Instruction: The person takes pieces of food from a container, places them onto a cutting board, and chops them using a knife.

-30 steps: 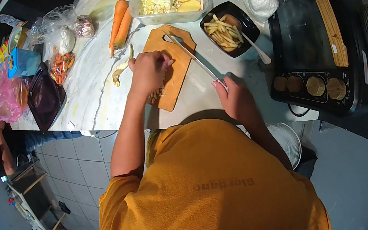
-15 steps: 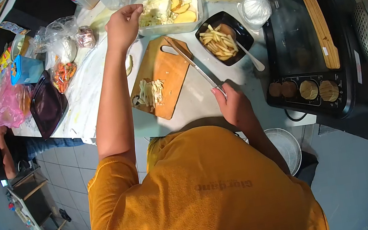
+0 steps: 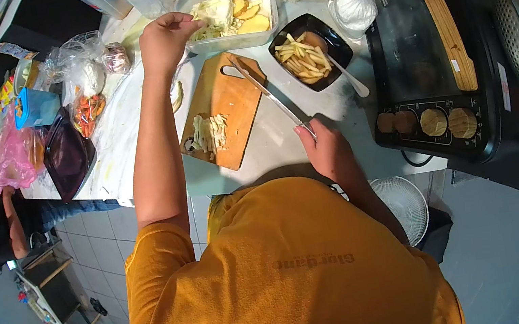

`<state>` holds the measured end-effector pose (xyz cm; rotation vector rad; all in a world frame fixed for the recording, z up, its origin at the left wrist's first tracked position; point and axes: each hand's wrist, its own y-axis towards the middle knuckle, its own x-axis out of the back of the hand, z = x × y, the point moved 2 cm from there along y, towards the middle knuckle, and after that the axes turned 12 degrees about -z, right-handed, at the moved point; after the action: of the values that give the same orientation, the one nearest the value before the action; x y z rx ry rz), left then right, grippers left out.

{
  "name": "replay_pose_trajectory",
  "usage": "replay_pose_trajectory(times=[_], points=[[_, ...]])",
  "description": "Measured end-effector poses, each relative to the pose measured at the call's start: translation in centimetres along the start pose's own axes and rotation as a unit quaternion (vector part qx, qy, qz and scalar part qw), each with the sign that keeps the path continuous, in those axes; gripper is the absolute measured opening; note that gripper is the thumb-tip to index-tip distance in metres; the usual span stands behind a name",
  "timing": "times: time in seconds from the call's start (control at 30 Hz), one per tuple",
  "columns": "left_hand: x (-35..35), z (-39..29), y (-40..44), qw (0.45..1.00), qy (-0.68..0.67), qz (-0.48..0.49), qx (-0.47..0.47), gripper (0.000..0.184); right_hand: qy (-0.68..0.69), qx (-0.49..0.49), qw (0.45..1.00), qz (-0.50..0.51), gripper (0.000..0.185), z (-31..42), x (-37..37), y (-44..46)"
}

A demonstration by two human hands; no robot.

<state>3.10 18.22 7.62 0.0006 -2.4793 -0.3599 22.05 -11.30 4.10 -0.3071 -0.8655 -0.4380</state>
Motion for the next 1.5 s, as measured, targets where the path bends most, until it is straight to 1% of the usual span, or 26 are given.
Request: replay_pose_trajectory(times=[0.07, 0.2, 0.27, 0.3, 0.37, 0.47, 0.6, 0.67, 0.8, 0.87, 0.9, 0.93, 0.97, 1.0, 1.07, 1.13, 1.17, 1.2, 1.27, 1.3, 1.33, 1.4, 1.5], points=[[0.0, 0.2, 0.1, 1.000, 0.011, -0.028, -0.008, 0.030, 0.002, 0.036, 0.999, -0.041, 0.033, -0.6, -0.4, 0.0], [-0.3, 0.5, 0.3, 0.999, 0.010, -0.034, -0.013, 0.030, 0.000, 0.042, 0.998, -0.048, 0.033, -0.8, -0.3, 0.0], [-0.6, 0.8, 0.5, 0.998, 0.025, -0.047, -0.039, 0.032, -0.003, -0.007, 1.000, 0.003, 0.031, -0.4, 0.1, 0.2], [-0.5, 0.8, 0.5, 0.998, 0.025, -0.047, -0.038, 0.032, -0.003, -0.007, 1.000, 0.003, 0.031, -0.3, 0.2, 0.3], [-0.4, 0.5, 0.6, 0.991, 0.087, -0.055, -0.087, 0.032, -0.007, -0.011, 1.000, 0.010, 0.032, -0.2, 0.3, 0.4], [-0.4, 0.7, 0.4, 0.993, 0.055, -0.064, -0.078, 0.030, -0.003, -0.003, 1.000, 0.010, 0.032, -0.2, 0.1, 0.4], [-0.4, 0.6, 0.1, 0.991, 0.080, -0.057, -0.092, 0.028, 0.003, 0.025, 0.999, -0.022, 0.034, -0.6, -0.4, 0.2], [-0.7, 0.8, 0.1, 0.980, 0.051, -0.116, -0.156, 0.026, 0.005, 0.026, 0.999, -0.020, 0.034, -0.6, -0.5, 0.3], [-0.5, 1.3, -0.1, 0.979, 0.052, -0.110, -0.164, 0.024, 0.013, 0.019, 1.000, -0.010, 0.034, -0.3, -0.3, 0.5], [0.5, 0.3, -1.2, 0.989, 0.047, -0.071, -0.117, 0.026, 0.008, 0.019, 1.000, -0.013, 0.034, -0.3, -0.2, 0.5], [0.7, -0.2, -2.0, 0.990, 0.048, -0.069, -0.116, 0.026, 0.009, 0.018, 1.000, -0.011, 0.034, -0.2, -0.1, 0.6], [0.9, -0.5, -2.9, 0.998, -0.006, -0.059, -0.020, 0.026, 0.010, 0.017, 1.000, -0.005, 0.034, -0.2, -0.1, 0.7], [1.1, -0.5, -3.8, 0.994, -0.060, -0.049, 0.077, 0.028, 0.011, 0.015, 1.000, 0.002, 0.034, -0.1, -0.1, 0.8], [1.5, -0.1, -4.8, 0.994, -0.058, -0.048, 0.079, 0.028, 0.012, 0.014, 1.000, 0.004, 0.034, 0.1, 0.0, 0.9], [1.7, 1.5, -7.1, 0.998, -0.006, 0.055, 0.036, 0.030, 0.030, -0.013, 0.999, 0.026, 0.034, 0.6, 0.2, 1.1], [2.0, 2.0, -10.1, 0.996, 0.036, 0.085, -0.006, 0.027, 0.028, 0.002, 0.999, 0.017, 0.033, 0.7, 0.0, 1.1], [2.3, 2.1, -11.5, 0.991, 0.074, 0.062, -0.090, 0.025, 0.025, 0.018, 1.000, 0.006, 0.033, 0.9, 0.0, 1.2], [2.3, 2.2, -12.7, 0.983, 0.129, 0.075, -0.107, 0.024, 0.026, 0.018, 0.999, 0.008, 0.033, 1.0, -0.1, 1.2], [2.5, 1.8, -14.9, 0.982, 0.158, 0.072, -0.077, 0.029, 0.010, 0.016, 1.000, 0.015, 0.033, 1.2, -0.3, 1.3], [2.6, 1.6, -15.7, 0.979, 0.170, 0.092, -0.057, 0.034, 0.010, 0.018, 1.000, 0.018, 0.033, 1.4, -0.3, 1.2], [2.5, 1.5, -16.1, 0.980, 0.171, 0.090, -0.054, 0.034, 0.008, 0.022, 0.999, 0.025, 0.033, 1.5, -0.3, 1.2], [2.4, 1.0, -17.0, 0.975, 0.196, 0.051, -0.089, 0.033, 0.006, 0.030, 0.999, 0.037, 0.033, 1.8, -0.1, 1.0], [1.8, 1.1, -17.8, 0.975, 0.206, 0.046, -0.073, 0.034, 0.006, 0.020, 0.998, 0.065, 0.035, 2.0, 0.4, 0.4]])
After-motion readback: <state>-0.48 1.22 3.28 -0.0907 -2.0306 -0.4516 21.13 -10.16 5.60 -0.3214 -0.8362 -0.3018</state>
